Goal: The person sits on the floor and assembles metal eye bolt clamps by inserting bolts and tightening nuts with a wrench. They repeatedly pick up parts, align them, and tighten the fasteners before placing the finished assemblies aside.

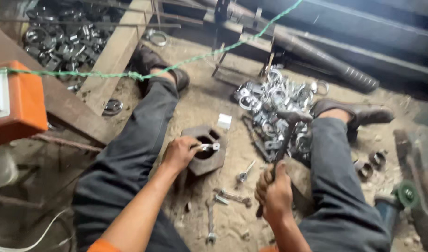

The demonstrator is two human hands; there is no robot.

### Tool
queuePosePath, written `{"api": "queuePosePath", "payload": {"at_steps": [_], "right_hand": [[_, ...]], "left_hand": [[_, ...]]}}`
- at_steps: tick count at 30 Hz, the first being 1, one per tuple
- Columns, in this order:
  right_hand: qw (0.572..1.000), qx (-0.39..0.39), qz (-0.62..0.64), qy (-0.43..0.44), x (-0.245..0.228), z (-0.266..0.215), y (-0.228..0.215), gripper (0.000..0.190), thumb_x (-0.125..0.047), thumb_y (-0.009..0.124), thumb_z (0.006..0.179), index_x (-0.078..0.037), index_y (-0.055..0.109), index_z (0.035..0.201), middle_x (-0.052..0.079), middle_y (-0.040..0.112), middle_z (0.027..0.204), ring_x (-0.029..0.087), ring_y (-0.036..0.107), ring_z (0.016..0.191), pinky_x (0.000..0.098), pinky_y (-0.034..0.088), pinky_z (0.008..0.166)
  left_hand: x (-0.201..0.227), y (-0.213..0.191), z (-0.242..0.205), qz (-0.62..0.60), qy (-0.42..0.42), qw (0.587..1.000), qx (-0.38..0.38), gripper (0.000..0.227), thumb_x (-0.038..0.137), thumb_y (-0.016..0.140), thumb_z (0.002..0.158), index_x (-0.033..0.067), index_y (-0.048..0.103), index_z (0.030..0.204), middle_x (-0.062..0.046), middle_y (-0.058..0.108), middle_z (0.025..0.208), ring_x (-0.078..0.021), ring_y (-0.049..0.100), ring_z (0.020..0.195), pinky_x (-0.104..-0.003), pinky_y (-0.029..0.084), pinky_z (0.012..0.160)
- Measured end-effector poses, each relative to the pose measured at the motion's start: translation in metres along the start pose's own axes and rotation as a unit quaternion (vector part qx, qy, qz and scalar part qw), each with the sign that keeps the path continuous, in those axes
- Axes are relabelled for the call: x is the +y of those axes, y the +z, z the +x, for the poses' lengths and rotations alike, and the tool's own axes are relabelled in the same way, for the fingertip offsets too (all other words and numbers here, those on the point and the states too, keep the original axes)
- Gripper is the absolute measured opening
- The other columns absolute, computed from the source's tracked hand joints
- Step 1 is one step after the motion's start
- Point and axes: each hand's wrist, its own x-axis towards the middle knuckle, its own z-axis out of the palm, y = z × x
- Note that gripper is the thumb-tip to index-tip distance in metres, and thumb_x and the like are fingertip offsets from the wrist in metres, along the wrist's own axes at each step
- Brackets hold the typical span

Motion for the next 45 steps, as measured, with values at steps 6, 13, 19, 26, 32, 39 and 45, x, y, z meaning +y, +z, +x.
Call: {"api": "queuePosePath", "payload": {"at_steps": [6, 13, 19, 26, 32, 39, 45], "right_hand": [[0.986, -0.067, -0.064, -0.135, 0.033, -0.012, -0.041, 0.057, -0.051, 0.04, 0.108, -0.008, 0.051, 0.073, 0.0, 0.041, 0.051, 0.011, 0.037, 0.039, 0.0286, 0.029, 0.036], [0.969, 0.001, -0.246, -0.039, 0.05, 0.007, -0.03, 0.03, -0.03, 0.066, 0.095, -0.008, 0.056, 0.077, -0.003, 0.048, 0.052, 0.008, 0.041, 0.04, 0.0263, 0.028, 0.036], [0.987, -0.023, -0.16, -0.018, 0.051, 0.013, -0.022, 0.034, -0.035, 0.067, 0.096, -0.009, 0.053, 0.078, -0.004, 0.04, 0.053, 0.008, 0.036, 0.039, 0.0268, 0.029, 0.035], [0.994, -0.015, -0.108, 0.018, 0.048, 0.011, -0.028, 0.034, -0.033, 0.067, 0.096, -0.01, 0.05, 0.079, -0.005, 0.038, 0.054, 0.007, 0.036, 0.04, 0.026, 0.026, 0.035], [0.993, -0.009, -0.116, 0.021, 0.039, 0.007, -0.019, 0.034, -0.035, 0.066, 0.095, -0.01, 0.05, 0.079, -0.005, 0.038, 0.053, 0.008, 0.035, 0.038, 0.0268, 0.027, 0.034], [0.988, -0.008, -0.154, 0.005, 0.036, 0.0, -0.019, 0.036, -0.038, 0.068, 0.095, -0.009, 0.051, 0.081, -0.005, 0.04, 0.053, 0.007, 0.039, 0.04, 0.0259, 0.03, 0.036], [0.981, -0.001, -0.197, 0.0, 0.041, 0.005, -0.015, 0.034, -0.038, 0.068, 0.093, -0.007, 0.057, 0.084, -0.004, 0.043, 0.052, 0.008, 0.039, 0.039, 0.0269, 0.03, 0.035]], "left_hand": [[0.027, -0.012, 0.007, 0.009, -0.037, 0.999, 0.019, 0.016, 0.022, 0.077, 0.086, 0.012, 0.08, 0.099, -0.009, 0.077, 0.102, -0.0289, 0.073, 0.089, -0.04, 0.057, 0.078], [0.048, -0.031, 0.01, -0.072, -0.22, 0.972, -0.032, 0.019, 0.025, 0.074, 0.089, 0.0154, 0.078, 0.105, -0.011, 0.081, 0.094, -0.024, 0.08, 0.086, -0.036, 0.061, 0.079], [0.033, -0.001, -0.009, 0.08, -0.093, 0.992, -0.009, 0.036, 0.024, 0.078, 0.086, 0.0126, 0.074, 0.119, -0.014, 0.074, 0.113, -0.0324, 0.071, 0.1, -0.042, 0.056, 0.084], [0.067, -0.017, -0.013, 0.225, -0.027, 0.956, -0.185, 0.051, 0.042, 0.087, 0.066, 0.0199, 0.077, 0.111, -0.003, 0.067, 0.125, -0.023, 0.056, 0.12, -0.044, 0.042, 0.1], [0.053, -0.015, -0.011, 0.183, -0.051, 0.964, -0.185, 0.018, 0.032, 0.073, 0.09, 0.0215, 0.078, 0.103, 0.0, 0.072, 0.103, -0.0179, 0.062, 0.105, -0.04, 0.042, 0.101], [0.041, -0.01, -0.006, 0.091, 0.014, 0.994, -0.051, 0.019, 0.029, 0.067, 0.096, 0.0174, 0.076, 0.107, -0.004, 0.075, 0.098, -0.0206, 0.07, 0.086, -0.041, 0.053, 0.084], [0.036, 0.001, -0.002, 0.044, 0.013, 0.999, 0.008, 0.018, 0.027, 0.066, 0.096, 0.0159, 0.076, 0.106, -0.004, 0.076, 0.101, -0.0237, 0.072, 0.087, -0.038, 0.058, 0.075]]}}
